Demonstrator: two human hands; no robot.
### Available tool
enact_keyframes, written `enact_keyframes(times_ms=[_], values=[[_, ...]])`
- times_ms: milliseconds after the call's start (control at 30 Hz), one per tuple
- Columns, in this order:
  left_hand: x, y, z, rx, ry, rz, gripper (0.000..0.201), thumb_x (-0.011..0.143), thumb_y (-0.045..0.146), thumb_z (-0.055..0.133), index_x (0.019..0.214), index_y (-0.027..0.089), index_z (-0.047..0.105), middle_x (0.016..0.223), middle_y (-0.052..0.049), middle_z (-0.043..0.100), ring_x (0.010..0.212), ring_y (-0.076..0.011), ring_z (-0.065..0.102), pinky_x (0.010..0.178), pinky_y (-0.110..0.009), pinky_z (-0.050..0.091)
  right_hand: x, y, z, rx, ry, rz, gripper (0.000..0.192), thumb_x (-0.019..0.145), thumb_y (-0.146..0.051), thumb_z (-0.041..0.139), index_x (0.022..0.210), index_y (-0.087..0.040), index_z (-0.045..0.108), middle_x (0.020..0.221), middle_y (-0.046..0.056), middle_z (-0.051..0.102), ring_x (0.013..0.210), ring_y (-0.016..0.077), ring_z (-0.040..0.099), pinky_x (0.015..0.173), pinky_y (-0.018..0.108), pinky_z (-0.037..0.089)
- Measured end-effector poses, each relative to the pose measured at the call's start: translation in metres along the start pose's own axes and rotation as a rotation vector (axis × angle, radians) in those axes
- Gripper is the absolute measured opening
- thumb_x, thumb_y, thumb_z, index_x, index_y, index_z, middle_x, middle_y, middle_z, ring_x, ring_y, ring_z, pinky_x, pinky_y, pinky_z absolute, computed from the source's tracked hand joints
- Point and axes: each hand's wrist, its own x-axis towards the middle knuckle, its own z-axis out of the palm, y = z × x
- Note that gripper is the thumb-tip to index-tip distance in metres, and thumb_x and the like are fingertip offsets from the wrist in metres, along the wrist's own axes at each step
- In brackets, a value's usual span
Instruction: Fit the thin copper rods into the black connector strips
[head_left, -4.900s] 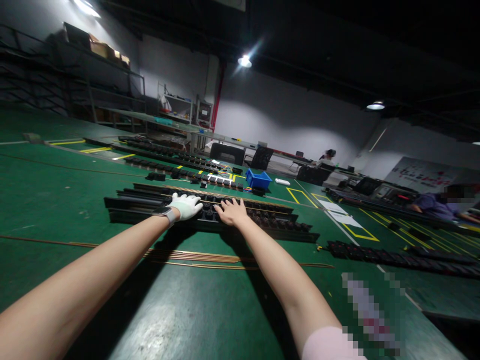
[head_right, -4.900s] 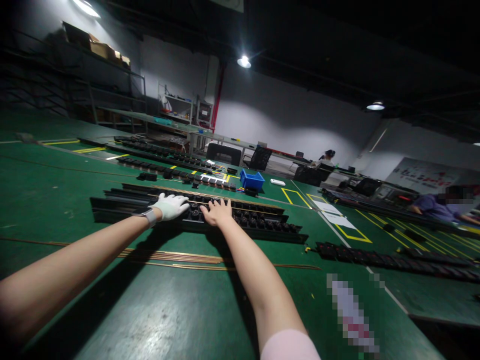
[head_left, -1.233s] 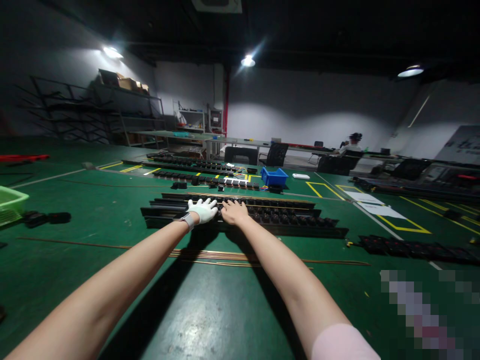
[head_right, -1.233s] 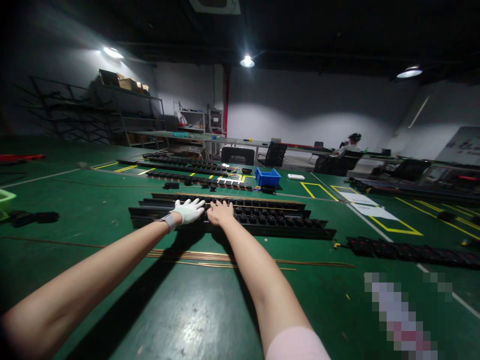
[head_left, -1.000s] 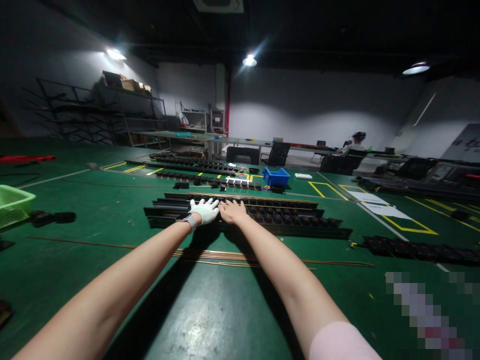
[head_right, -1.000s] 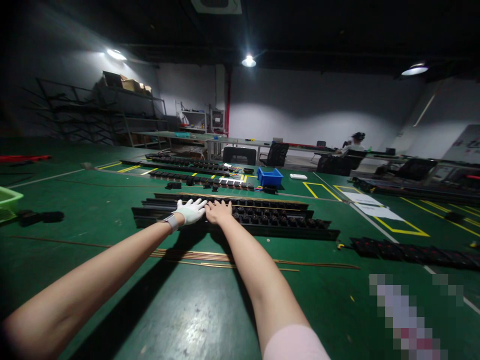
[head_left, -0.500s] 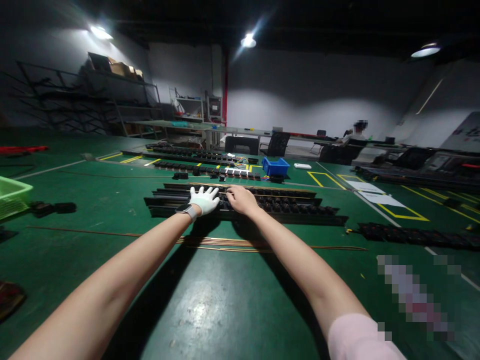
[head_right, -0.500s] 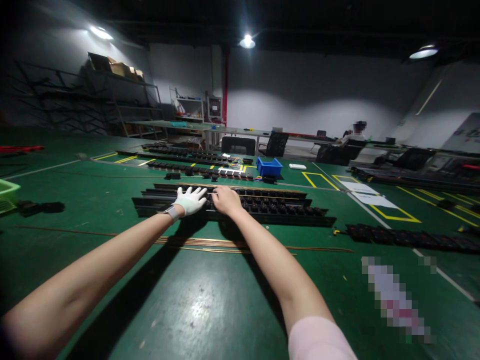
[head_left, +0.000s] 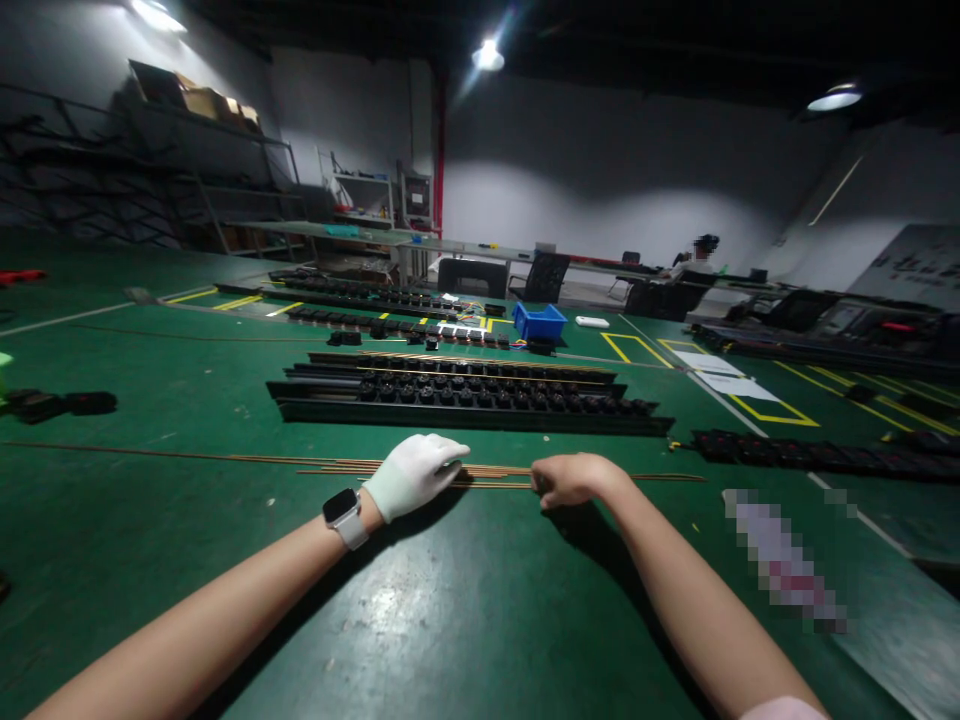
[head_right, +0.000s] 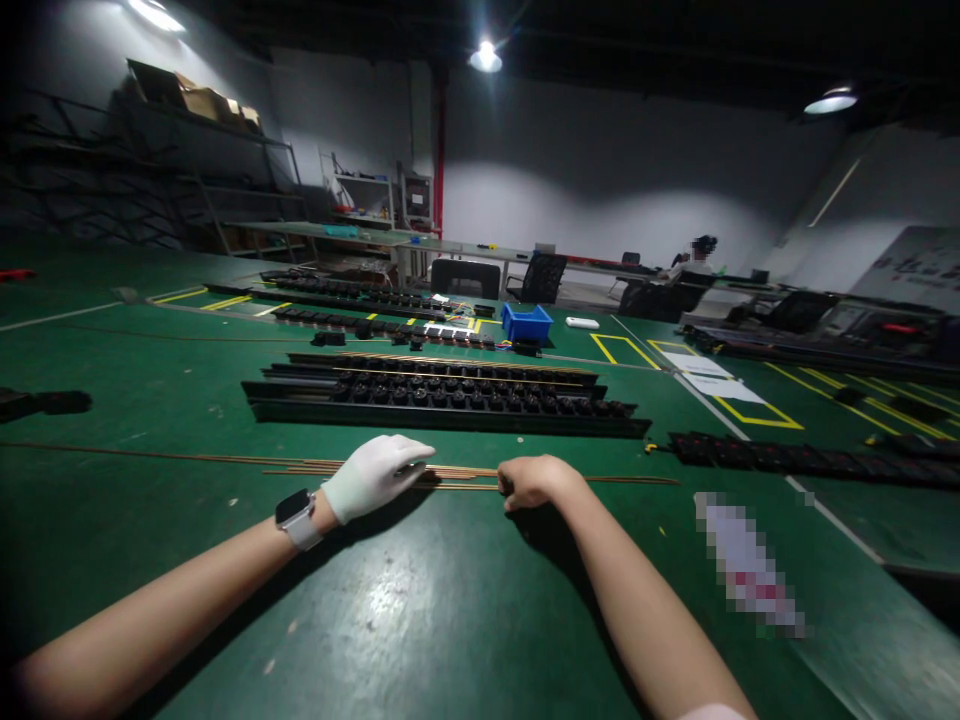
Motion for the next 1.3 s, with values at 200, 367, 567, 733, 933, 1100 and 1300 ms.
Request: enact_keyframes(times_ms=[200, 367, 567, 733, 933, 1100, 1300], values=[[-0.001, 0.018, 0.016, -0.033, -0.051, 0.032, 0.03, 0.109, 0.039, 0.054, 0.127, 0.027, 0.075, 0.115, -0.009, 0.082, 0.103, -0.0215, 0.076, 0.092, -0.036, 0.06, -0.013, 0.025, 0.002, -0.036, 0.177, 0.039, 0.028, 0.077, -0.017, 0.088, 0.099, -0.032, 0.078, 0.112, 0.003, 0.079, 0.092, 0.0211, 0.076, 0.071, 0.027, 0.048], [-0.001, 0.027, 0.016, -0.005, -0.149, 0.055, 0.027, 0.11, 0.036, 0.051, 0.119, 0.03, 0.076, 0.105, -0.007, 0.08, 0.101, -0.0208, 0.075, 0.09, -0.034, 0.058, -0.014, 0.026, 0.016, -0.082, 0.205, -0.003, 0.011, 0.092, -0.019, 0.075, 0.089, -0.029, 0.075, 0.103, 0.006, 0.079, 0.095, 0.0249, 0.073, 0.075, 0.03, 0.045], [0.0, 0.031, 0.014, 0.06, -0.182, 0.065, 0.025, 0.11, 0.036, 0.051, 0.116, 0.028, 0.074, 0.103, -0.007, 0.078, 0.095, -0.0202, 0.072, 0.084, -0.033, 0.056, -0.019, 0.031, 0.03, -0.16, 0.28, -0.107, 0.017, 0.099, -0.016, 0.059, 0.091, -0.028, 0.069, 0.102, 0.01, 0.074, 0.096, 0.0267, 0.069, 0.086, 0.035, 0.048], [-0.005, 0.024, 0.018, 0.164, -0.162, 0.046, 0.032, 0.109, 0.028, 0.053, 0.139, 0.026, 0.065, 0.107, -0.008, 0.074, 0.095, -0.0229, 0.07, 0.082, -0.036, 0.056, -0.028, 0.027, 0.023, -0.068, 0.349, -0.136, 0.025, 0.094, -0.006, 0.05, 0.1, -0.028, 0.061, 0.108, 0.008, 0.07, 0.093, 0.0221, 0.063, 0.085, 0.031, 0.049], [0.009, -0.006, -0.008, 0.288, -0.109, -0.027, 0.05, 0.1, 0.009, 0.053, 0.145, 0.028, 0.063, 0.11, -0.007, 0.074, 0.098, -0.0249, 0.068, 0.084, -0.039, 0.053, -0.008, 0.023, 0.004, 0.104, 0.488, -0.275, 0.015, 0.109, -0.022, 0.044, 0.107, -0.026, 0.057, 0.111, 0.007, 0.065, 0.095, 0.0192, 0.062, 0.091, 0.03, 0.052], [0.043, -0.034, -0.037, 0.347, -0.037, -0.124, 0.052, 0.098, 0.005, 0.049, 0.138, 0.031, 0.071, 0.11, -0.007, 0.074, 0.099, -0.0225, 0.067, 0.085, -0.037, 0.051, 0.031, 0.004, -0.018, 0.134, 0.633, -0.234, 0.017, 0.11, -0.027, 0.046, 0.112, -0.025, 0.063, 0.117, 0.009, 0.065, 0.105, 0.021, 0.065, 0.097, 0.033, 0.053], [0.062, -0.071, -0.048, 0.353, -0.034, -0.19, 0.052, 0.097, 0.005, 0.049, 0.134, 0.032, 0.075, 0.112, -0.007, 0.077, 0.099, -0.0213, 0.07, 0.085, -0.034, 0.052, 0.072, -0.008, -0.038, 0.187, 0.69, -0.259, 0.019, 0.106, -0.018, 0.052, 0.114, -0.023, 0.068, 0.118, 0.008, 0.065, 0.106, 0.0193, 0.067, 0.098, 0.032, 0.053]])
